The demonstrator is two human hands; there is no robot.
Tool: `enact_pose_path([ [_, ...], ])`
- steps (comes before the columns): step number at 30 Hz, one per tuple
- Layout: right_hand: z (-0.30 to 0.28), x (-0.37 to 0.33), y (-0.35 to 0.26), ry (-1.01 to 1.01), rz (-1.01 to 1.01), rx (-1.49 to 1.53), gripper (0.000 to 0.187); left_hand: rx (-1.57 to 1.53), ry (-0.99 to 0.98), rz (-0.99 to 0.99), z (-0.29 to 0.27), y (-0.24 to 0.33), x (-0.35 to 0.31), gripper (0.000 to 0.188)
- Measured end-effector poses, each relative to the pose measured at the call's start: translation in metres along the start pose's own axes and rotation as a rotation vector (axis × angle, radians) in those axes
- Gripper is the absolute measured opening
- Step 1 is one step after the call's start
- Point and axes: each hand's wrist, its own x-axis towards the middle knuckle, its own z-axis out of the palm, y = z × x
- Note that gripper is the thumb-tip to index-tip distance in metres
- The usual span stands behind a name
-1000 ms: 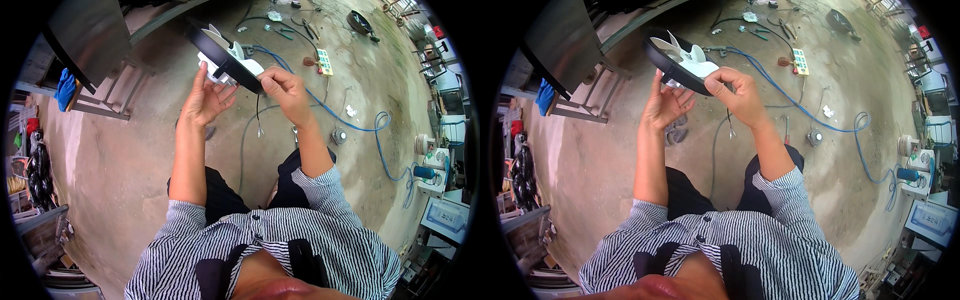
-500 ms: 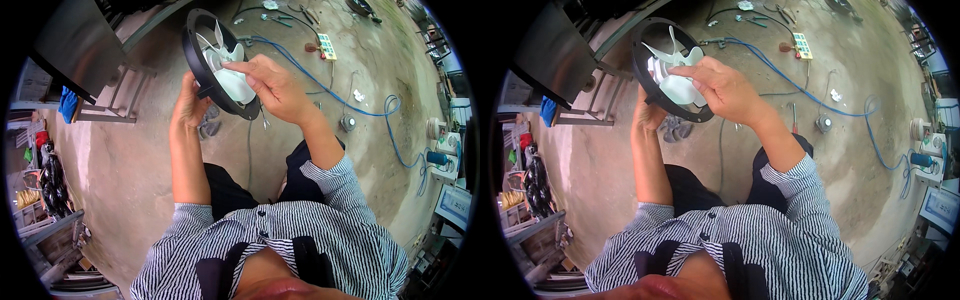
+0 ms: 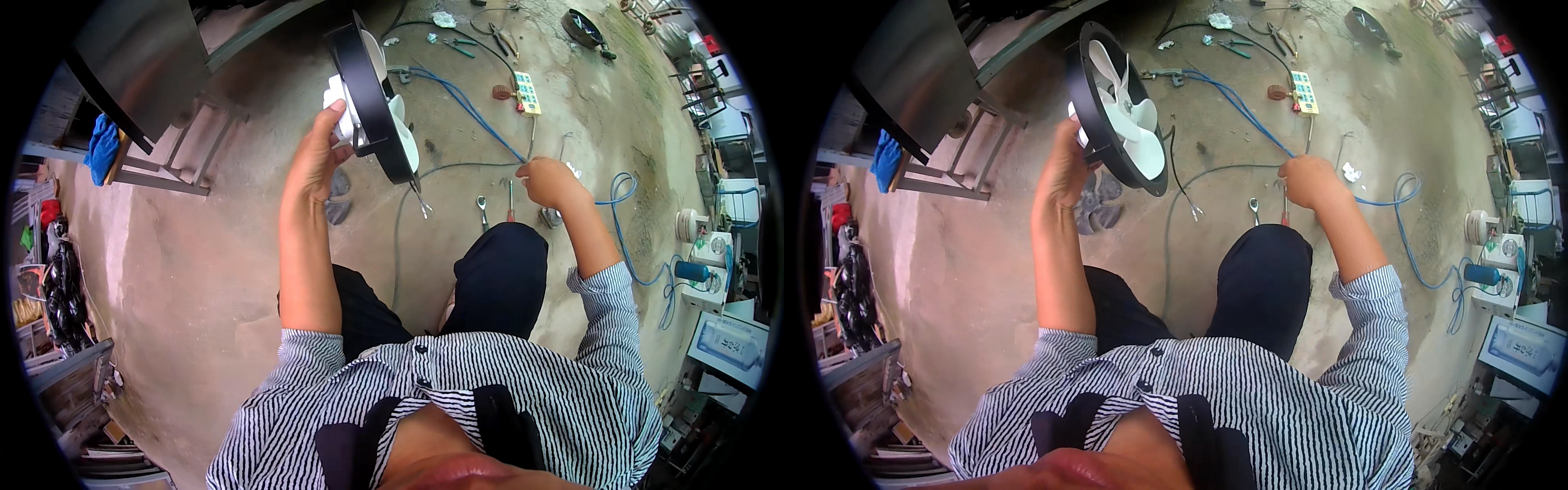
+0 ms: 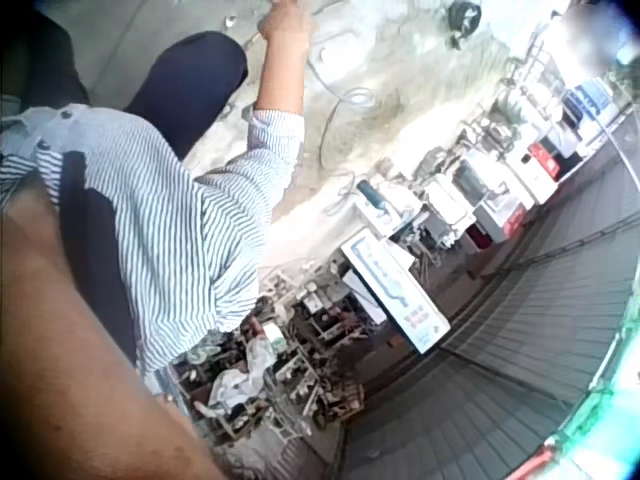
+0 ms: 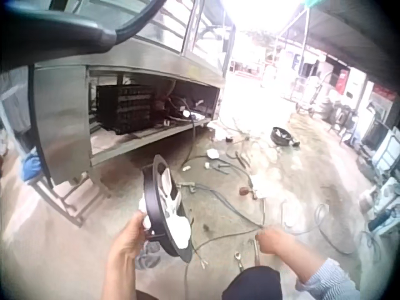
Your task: The person assembles a small electric fan by attaching a motor to a circular frame and securing a white fan blade. They use a screwdriver to tighten screws and fasten the components together on the floor.
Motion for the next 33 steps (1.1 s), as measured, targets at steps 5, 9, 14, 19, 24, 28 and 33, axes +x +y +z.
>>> enact_pose_path([
  [5,-0.015,-0.007,-0.021,0.222,-0.198,0.339,0.027,0.017,0.008,-0.004,0.001,0.007,0.0,0.064],
  [9,-0.029,-0.004,-0.044,0.337,-0.31,0.408,0.029,0.061,0.026,0.011,0.006,0.006,-0.003,0.068],
  [14,-0.027,-0.008,-0.061,0.276,-0.286,0.477,0.033,0.046,0.024,0.039,0.007,0.004,0.005,0.074],
  [19,-0.002,-0.009,-0.059,0.019,-0.116,0.594,0.042,-0.107,0.032,0.121,0.009,-0.006,0.019,0.073],
  [24,-0.004,0.004,-0.082,0.258,-0.11,0.827,0.067,-0.154,0.009,0.087,0.01,0.002,0.012,0.084],
  [28,-0.039,0.043,-0.119,0.273,-0.156,0.801,0.095,-0.321,-0.21,0.005,0.009,0.006,0.006,0.087],
  [33,-0.032,0.109,-0.126,0.26,-0.316,1.134,0.064,-0.642,-0.573,-0.042,0.012,0.02,-0.008,0.086],
])
